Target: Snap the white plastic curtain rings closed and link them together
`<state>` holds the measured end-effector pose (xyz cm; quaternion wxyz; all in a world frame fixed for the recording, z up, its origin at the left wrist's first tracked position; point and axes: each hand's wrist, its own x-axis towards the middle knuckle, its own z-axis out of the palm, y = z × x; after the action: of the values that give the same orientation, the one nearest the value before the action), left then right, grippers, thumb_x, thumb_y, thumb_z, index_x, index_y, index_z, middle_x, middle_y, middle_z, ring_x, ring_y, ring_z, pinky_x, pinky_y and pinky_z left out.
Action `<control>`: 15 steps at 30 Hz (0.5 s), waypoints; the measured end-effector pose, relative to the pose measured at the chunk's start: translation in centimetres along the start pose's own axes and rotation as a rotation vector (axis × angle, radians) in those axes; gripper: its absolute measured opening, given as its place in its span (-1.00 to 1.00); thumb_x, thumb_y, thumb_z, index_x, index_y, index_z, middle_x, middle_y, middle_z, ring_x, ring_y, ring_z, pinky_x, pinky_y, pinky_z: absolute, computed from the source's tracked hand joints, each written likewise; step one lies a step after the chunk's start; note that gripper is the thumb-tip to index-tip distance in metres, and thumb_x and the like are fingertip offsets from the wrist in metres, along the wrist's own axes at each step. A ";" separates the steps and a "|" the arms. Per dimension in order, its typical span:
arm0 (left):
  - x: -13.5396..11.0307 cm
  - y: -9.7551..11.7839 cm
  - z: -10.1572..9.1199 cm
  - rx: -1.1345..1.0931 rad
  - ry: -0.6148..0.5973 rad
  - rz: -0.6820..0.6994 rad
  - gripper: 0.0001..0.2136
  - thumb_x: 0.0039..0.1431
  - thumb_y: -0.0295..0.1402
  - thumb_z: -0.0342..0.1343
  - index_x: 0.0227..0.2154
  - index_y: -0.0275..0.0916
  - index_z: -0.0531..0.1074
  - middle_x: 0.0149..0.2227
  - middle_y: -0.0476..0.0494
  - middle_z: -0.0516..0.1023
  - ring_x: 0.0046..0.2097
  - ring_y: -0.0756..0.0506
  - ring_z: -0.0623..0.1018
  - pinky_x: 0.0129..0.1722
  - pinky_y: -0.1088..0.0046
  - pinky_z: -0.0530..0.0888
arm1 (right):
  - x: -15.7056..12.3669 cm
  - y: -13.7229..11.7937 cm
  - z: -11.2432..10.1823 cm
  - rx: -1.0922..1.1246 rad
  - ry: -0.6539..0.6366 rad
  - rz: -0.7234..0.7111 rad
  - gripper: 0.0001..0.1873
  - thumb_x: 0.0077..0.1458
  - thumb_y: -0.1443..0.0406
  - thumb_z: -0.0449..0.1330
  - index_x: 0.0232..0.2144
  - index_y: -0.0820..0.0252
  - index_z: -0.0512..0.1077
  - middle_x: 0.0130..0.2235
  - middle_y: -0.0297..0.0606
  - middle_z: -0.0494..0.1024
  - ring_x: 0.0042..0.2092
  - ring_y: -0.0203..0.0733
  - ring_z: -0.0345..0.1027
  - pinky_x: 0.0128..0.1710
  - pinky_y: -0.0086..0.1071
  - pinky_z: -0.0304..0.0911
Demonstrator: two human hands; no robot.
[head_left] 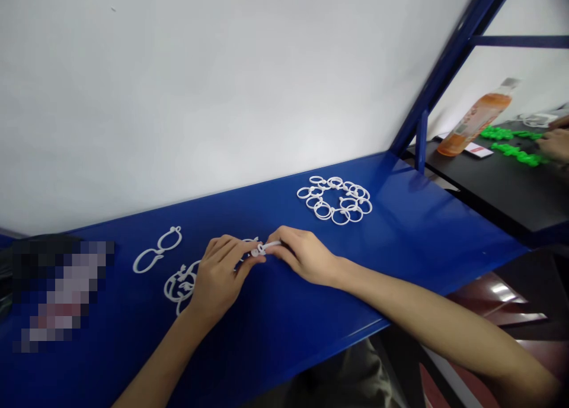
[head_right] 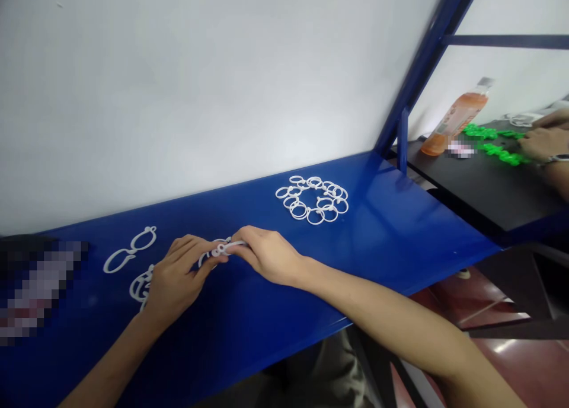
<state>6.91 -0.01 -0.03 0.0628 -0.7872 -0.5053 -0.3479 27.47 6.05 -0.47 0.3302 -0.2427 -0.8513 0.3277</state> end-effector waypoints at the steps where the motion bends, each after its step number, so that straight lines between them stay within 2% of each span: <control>1: 0.1 0.1 -0.1 -0.027 0.009 -0.007 -0.85 0.34 -0.30 0.10 -0.31 -0.18 0.53 -0.35 -0.07 0.66 -0.27 -0.08 0.57 -0.15 0.33 0.43 | -0.1 0.0 0.0 0.011 0.018 -0.027 -0.79 0.40 0.24 0.04 -0.09 0.22 0.42 -0.11 -0.16 0.61 -0.13 -0.21 0.53 -0.12 -0.36 0.39; 6: 0.2 0.3 -0.2 -0.119 0.036 -0.086 -0.82 0.33 -0.27 0.11 -0.38 -0.17 0.50 -0.40 -0.02 0.62 -0.33 -0.05 0.55 -0.21 0.38 0.45 | -0.3 0.0 -0.1 0.000 0.003 -0.163 -0.72 0.41 0.30 0.02 0.03 0.22 0.46 -0.07 -0.16 0.63 -0.12 -0.23 0.53 -0.11 -0.38 0.41; 11: 0.1 0.1 0.0 -0.132 0.031 -0.157 -0.76 0.30 -0.13 0.12 -0.38 -0.15 0.51 -0.40 -0.03 0.63 -0.33 -0.06 0.57 -0.20 0.35 0.48 | -0.5 0.3 0.1 -0.092 -0.069 -0.164 -0.68 0.41 0.30 0.01 0.07 0.22 0.48 -0.16 -0.15 0.64 -0.19 -0.23 0.52 -0.16 -0.37 0.41; 15: 0.1 0.1 -0.1 -0.186 0.023 -0.061 -0.79 0.29 -0.19 0.17 -0.42 -0.14 0.51 -0.45 0.00 0.61 -0.36 -0.04 0.55 -0.23 0.35 0.46 | -0.5 0.2 -0.1 -0.080 -0.133 -0.168 -0.69 0.41 0.33 0.00 0.00 0.28 0.51 -0.19 -0.14 0.64 -0.22 -0.24 0.51 -0.18 -0.37 0.40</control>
<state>6.99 -0.07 0.14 -0.0155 -0.7698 -0.4939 -0.4039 27.88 5.93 -0.78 0.2895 -0.1611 -0.9011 0.2799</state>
